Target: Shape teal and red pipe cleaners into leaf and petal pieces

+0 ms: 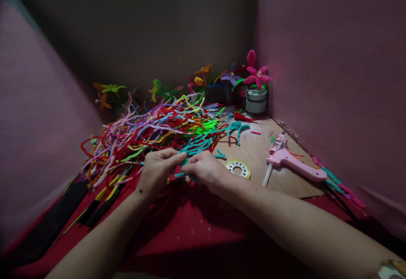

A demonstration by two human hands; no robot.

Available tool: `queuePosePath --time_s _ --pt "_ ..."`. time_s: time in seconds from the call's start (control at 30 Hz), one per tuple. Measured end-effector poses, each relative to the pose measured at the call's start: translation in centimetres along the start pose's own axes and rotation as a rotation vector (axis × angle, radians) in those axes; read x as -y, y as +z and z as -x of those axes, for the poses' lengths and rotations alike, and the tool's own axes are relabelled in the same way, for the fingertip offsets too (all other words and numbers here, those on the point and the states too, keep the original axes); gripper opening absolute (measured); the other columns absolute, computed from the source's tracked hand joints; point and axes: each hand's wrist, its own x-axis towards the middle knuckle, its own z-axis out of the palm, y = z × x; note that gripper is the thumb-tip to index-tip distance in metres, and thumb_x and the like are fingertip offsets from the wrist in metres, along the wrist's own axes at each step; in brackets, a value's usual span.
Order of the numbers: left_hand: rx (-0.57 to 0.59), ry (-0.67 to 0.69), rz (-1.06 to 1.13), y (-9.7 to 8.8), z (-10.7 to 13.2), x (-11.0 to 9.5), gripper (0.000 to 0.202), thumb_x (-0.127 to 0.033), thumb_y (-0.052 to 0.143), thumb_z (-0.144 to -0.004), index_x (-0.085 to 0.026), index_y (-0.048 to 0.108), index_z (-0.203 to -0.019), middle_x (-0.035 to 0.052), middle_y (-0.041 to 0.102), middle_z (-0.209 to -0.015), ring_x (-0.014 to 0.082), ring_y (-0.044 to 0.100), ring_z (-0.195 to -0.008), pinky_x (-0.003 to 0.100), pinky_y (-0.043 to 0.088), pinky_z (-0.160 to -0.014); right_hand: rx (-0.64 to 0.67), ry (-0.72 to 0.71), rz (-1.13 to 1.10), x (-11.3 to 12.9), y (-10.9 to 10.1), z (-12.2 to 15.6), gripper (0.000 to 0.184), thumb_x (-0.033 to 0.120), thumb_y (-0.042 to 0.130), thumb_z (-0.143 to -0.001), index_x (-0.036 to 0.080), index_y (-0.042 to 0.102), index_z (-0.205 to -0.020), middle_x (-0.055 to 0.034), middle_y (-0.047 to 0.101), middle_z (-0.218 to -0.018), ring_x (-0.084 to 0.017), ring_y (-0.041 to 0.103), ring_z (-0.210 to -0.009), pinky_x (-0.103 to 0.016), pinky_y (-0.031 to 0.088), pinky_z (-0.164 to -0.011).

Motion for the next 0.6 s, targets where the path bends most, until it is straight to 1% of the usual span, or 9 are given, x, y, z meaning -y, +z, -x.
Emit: queuePosePath --time_s 0.1,0.17,0.2,0.27,0.33,0.4,0.43,0.5,0.6 --pt "-0.04 0.032 0.136 -0.6 -0.5 0.1 0.027 -0.041 0.063 -0.068 -0.014 0.061 -0.066 -0.005 0.046 -0.047 0.004 0.034 -0.039 0.018 0.024 -0.038 -0.043 0.038 -0.029 -0.1 -0.3 -0.2 0.022 0.025 0.058 -0.065 0.014 0.054 -0.047 0.0032 0.043 -0.036 -0.005 0.03 -0.032 -0.023 0.018 -0.037" --pt "-0.013 0.01 0.18 -0.8 -0.7 0.1 0.028 -0.042 0.06 -0.07 -0.015 0.061 -0.076 -0.0044 0.051 -0.054 0.0036 0.036 -0.038 0.017 0.025 -0.036 -0.09 0.039 -0.076 -0.2 -0.5 -0.4 0.023 0.028 0.059 -0.066 0.015 0.053 -0.048 0.0036 0.042 -0.036 -0.005 0.03 -0.032 -0.024 0.018 -0.037" --pt "0.017 -0.001 0.152 -0.8 -0.7 0.1 0.028 -0.042 0.061 -0.07 -0.015 0.061 -0.079 -0.0038 0.053 -0.056 0.0037 0.037 -0.038 0.017 0.026 -0.037 -0.111 0.032 -0.105 -0.2 -0.6 -0.5 0.022 0.028 0.06 -0.066 0.015 0.053 -0.05 0.0035 0.044 -0.038 -0.005 0.031 -0.033 -0.023 0.019 -0.038" --pt "0.099 -0.012 0.052 -0.6 -0.5 0.0 0.028 -0.038 0.066 -0.066 -0.014 0.061 -0.079 -0.003 0.055 -0.057 0.0043 0.04 -0.04 0.017 0.03 -0.039 -0.134 0.007 -0.167 -0.3 -0.8 -0.7 0.021 0.029 0.062 -0.065 0.015 0.053 -0.053 0.004 0.045 -0.041 -0.005 0.033 -0.036 -0.023 0.021 -0.039" --pt "0.143 -0.011 -0.001 -0.2 -0.2 -0.2 0.027 -0.034 0.071 -0.06 -0.013 0.061 -0.076 -0.0022 0.056 -0.058 0.0053 0.043 -0.043 0.017 0.033 -0.042 -0.135 -0.027 -0.225 -0.5 -0.9 -0.9 0.022 0.03 0.064 -0.063 0.015 0.051 -0.053 0.0055 0.041 -0.041 -0.005 0.032 -0.037 -0.023 0.021 -0.04" --pt "0.13 0.003 -0.013 0.1 0.1 -0.3 0.024 -0.03 0.072 -0.057 -0.013 0.061 -0.071 -0.0018 0.057 -0.058 0.0059 0.044 -0.045 0.018 0.034 -0.043 -0.122 -0.042 -0.284 -0.7 -1.0 -1.1 0.025 0.031 0.065 -0.062 0.016 0.048 -0.052 0.0069 0.037 -0.04 -0.005 0.03 -0.037 -0.023 0.021 -0.039" --pt "0.115 0.007 -0.019 0.2 0.1 -0.3 0.022 -0.029 0.072 -0.058 -0.013 0.061 -0.068 -0.0021 0.056 -0.056 0.0061 0.044 -0.045 0.018 0.034 -0.043 -0.108 -0.037 -0.311 -0.8 -1.0 -1.2 0.025 0.032 0.065 -0.062 0.016 0.048 -0.052 0.0069 0.037 -0.041 -0.005 0.03 -0.037 -0.023 0.021 -0.039" --pt "0.095 0.018 -0.033 0.2 0.1 -0.3 0.018 -0.028 0.07 -0.06 -0.013 0.061 -0.064 -0.0028 0.054 -0.051 0.0062 0.043 -0.044 0.018 0.033 -0.043 -0.091 -0.02 -0.368 -0.9 -1.1 -1.3 0.023 0.029 0.066 -0.06 0.016 0.048 -0.055 0.006 0.041 -0.044 -0.005 0.033 -0.04 -0.022 0.025 -0.04" --pt "0.087 0.026 -0.044 0.0 0.0 -0.2 0.018 -0.03 0.068 -0.063 -0.013 0.061 -0.065 -0.0035 0.052 -0.049 0.006 0.043 -0.042 0.018 0.031 -0.041 -0.097 -0.017 -0.443 -0.8 -1.0 -1.3 0.02 0.02 0.067 -0.057 0.017 0.047 -0.057 0.0041 0.046 -0.049 -0.007 0.041 -0.046 -0.023 0.031 -0.045"
